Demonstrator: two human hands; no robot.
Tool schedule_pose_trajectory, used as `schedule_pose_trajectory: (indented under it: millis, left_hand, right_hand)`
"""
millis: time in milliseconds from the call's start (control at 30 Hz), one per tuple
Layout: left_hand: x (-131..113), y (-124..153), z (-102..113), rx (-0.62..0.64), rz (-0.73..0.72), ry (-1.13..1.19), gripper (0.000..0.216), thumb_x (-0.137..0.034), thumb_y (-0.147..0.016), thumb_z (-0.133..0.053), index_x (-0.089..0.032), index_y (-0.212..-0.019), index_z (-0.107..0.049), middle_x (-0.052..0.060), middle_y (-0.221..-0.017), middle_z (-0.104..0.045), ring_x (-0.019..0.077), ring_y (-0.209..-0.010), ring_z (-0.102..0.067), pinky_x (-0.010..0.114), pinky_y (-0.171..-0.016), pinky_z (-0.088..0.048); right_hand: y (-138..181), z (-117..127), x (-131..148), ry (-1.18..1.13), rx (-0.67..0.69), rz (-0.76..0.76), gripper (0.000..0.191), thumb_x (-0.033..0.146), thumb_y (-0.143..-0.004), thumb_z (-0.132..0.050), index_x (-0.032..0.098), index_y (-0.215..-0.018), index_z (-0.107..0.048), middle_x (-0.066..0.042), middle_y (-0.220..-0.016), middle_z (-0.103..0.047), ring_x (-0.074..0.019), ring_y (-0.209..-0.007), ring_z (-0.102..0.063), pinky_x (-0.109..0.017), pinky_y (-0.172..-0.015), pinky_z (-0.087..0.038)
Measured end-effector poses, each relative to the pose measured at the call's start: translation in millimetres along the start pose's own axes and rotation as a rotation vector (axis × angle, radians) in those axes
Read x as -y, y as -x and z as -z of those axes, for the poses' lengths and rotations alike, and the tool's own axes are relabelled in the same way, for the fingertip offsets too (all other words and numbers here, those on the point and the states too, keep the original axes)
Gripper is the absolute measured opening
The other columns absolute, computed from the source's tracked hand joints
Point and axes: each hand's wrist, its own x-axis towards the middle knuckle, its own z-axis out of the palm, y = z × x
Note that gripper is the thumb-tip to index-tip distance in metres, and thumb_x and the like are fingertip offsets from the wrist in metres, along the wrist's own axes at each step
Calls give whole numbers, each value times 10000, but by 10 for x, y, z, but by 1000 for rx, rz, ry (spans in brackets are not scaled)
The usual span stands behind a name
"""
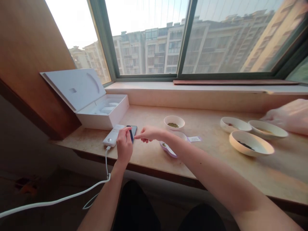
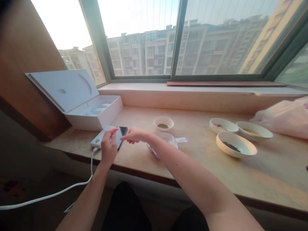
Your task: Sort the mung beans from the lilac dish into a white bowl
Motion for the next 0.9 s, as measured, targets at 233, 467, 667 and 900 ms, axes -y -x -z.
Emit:
schedule_pose_trajectory:
  millis: [233,467,667,900]
  left_hand:
    - [261,337,201,45,38,-67,284,-138,-963,-381,-176,-1089,-632,111,-1144,-636,232,-1157,-595,403,-1040,-475]
    - [232,369,199,43,77,-52,346,-71,-919,-365,-183,-1120,-624,118,-1220,-599,233,-1196,-576,402,-1042,-489]
    - [227,377,217,42,119,11,368,-66,-919,-341,-188,-1121,-623,113,-1222,-597,223,-1209,-569,394,-1056,-475]
    - [197,379,249,50,140,54,356,-67,-918,-349,-196,-1117,-614,108,-1226,-596,220,-1211,-563,395,-1067,-462]
  right_hand:
    - [-333,-297,203,39,97,-237,423,479,-725,-841,155,-769,-572,-7,-658,-641,-130,-592,-639,-242,-584,-540]
    - [-421,-348,348,120,101,-320,440,478,-752,-822,112,-861,-605,-52,-722,-673,-176,-635,-694,-297,-618,-611]
    - [-465,-364,370,197,91,-364,448,443,-766,-822,78,-926,-619,-73,-765,-681,-176,-638,-700,-278,-590,-612]
    - [-508,-328,378,241,138,-377,470,459,-752,-833,76,-943,-637,-68,-755,-688,-173,-634,-702,-256,-585,-605]
